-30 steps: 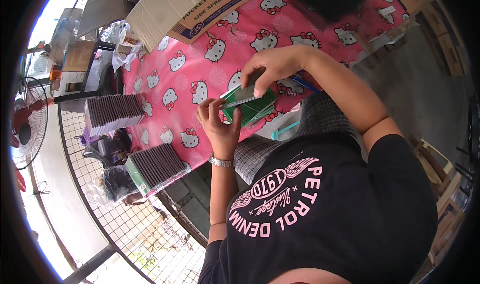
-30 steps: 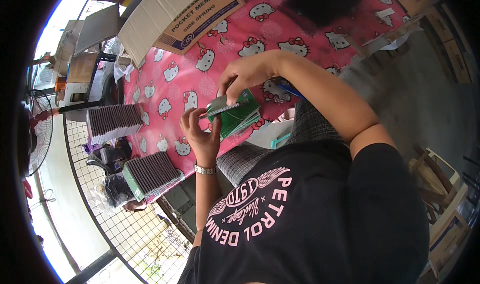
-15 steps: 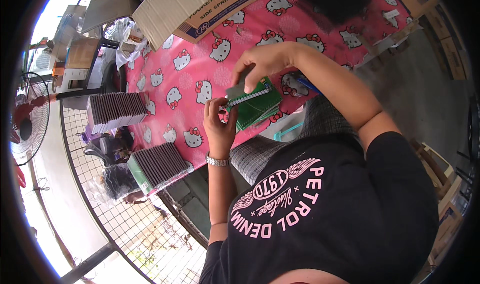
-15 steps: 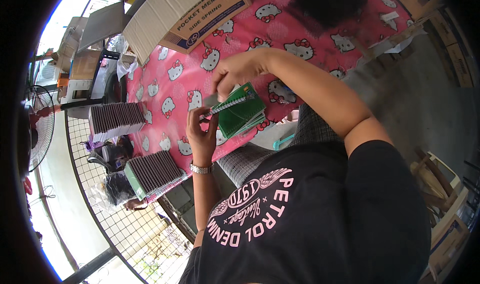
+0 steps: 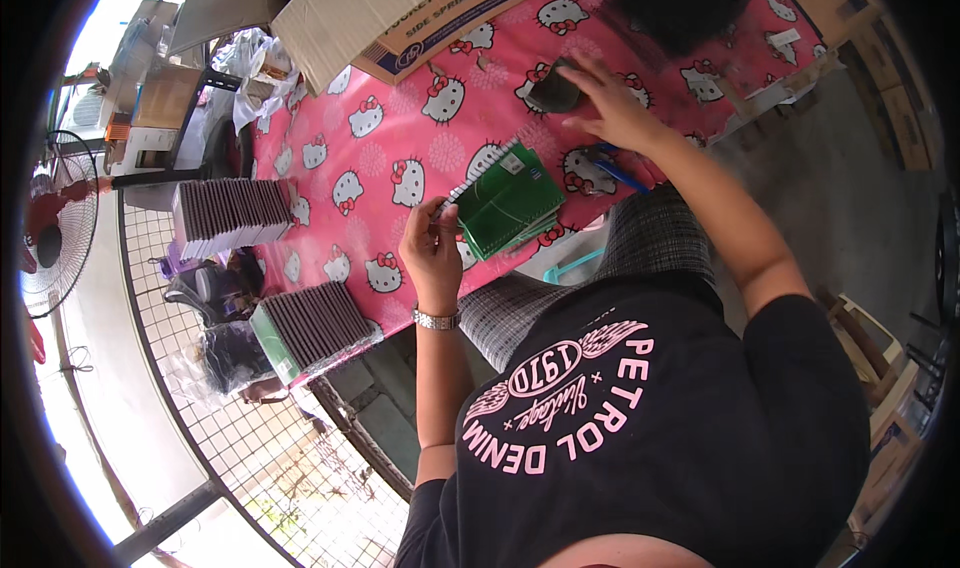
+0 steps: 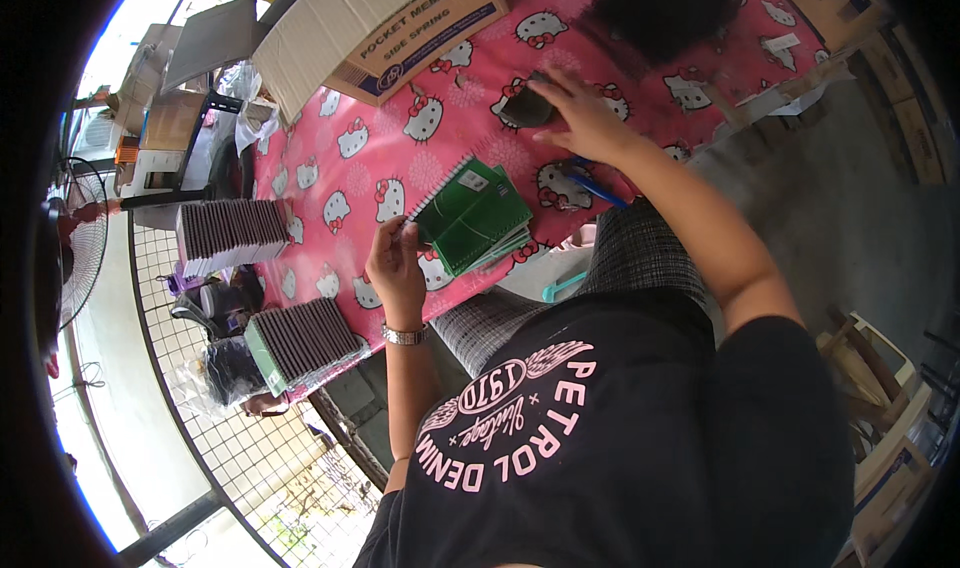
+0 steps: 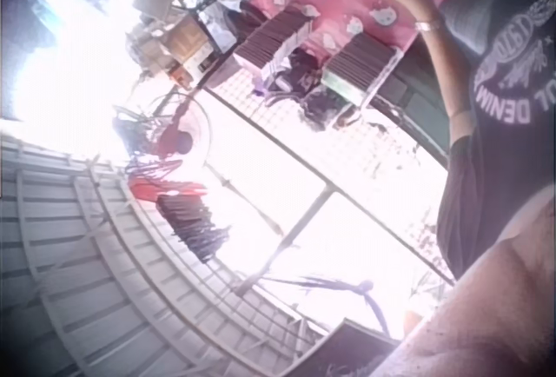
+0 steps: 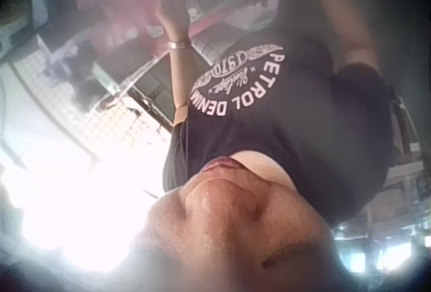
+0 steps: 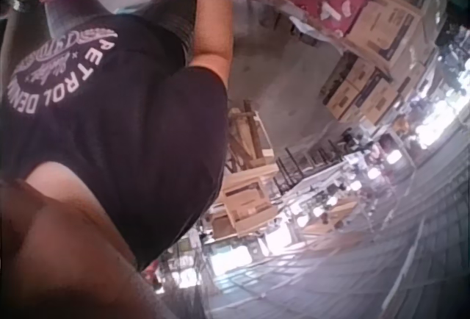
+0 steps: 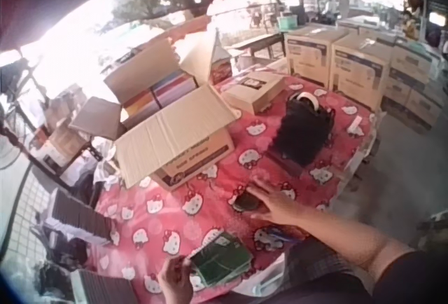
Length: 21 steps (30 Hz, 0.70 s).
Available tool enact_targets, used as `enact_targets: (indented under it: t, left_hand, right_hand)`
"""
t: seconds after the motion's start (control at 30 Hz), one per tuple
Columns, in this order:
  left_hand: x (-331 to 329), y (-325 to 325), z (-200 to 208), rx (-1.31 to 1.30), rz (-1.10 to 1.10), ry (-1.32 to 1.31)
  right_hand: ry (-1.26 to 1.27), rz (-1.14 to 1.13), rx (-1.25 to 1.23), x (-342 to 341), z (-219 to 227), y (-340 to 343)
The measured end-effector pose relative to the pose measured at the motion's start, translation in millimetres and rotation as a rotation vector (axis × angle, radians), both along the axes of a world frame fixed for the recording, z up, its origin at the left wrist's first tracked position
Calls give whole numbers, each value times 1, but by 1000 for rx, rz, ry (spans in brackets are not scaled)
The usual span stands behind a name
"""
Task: The person picks up green notebooks, aligns their spiral bindings, and stacks them into small bundles by hand before placing the stacks on a table.
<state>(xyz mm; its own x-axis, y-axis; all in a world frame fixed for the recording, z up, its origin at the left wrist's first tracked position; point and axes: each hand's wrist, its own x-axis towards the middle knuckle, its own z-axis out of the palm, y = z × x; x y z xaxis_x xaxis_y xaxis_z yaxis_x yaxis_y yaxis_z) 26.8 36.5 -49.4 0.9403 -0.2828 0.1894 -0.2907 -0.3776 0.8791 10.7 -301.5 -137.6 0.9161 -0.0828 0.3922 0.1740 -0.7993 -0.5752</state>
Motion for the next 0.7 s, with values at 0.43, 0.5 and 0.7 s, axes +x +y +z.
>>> enact_targets:
  t: [0.43, 0.5, 0.7]
  left_hand:
    - [-8, -4, -21, 70, 109, -115]
    - [-11, -13, -20, 104, 125, -276]
    - [-13, 0, -29, 77, 100, -179]
  right_hand:
    - [409, -74, -323, -101, 33, 12]
    - [395, -70, -218, -103, 40, 14]
    - [77, 112, 320, -106, 65, 43]
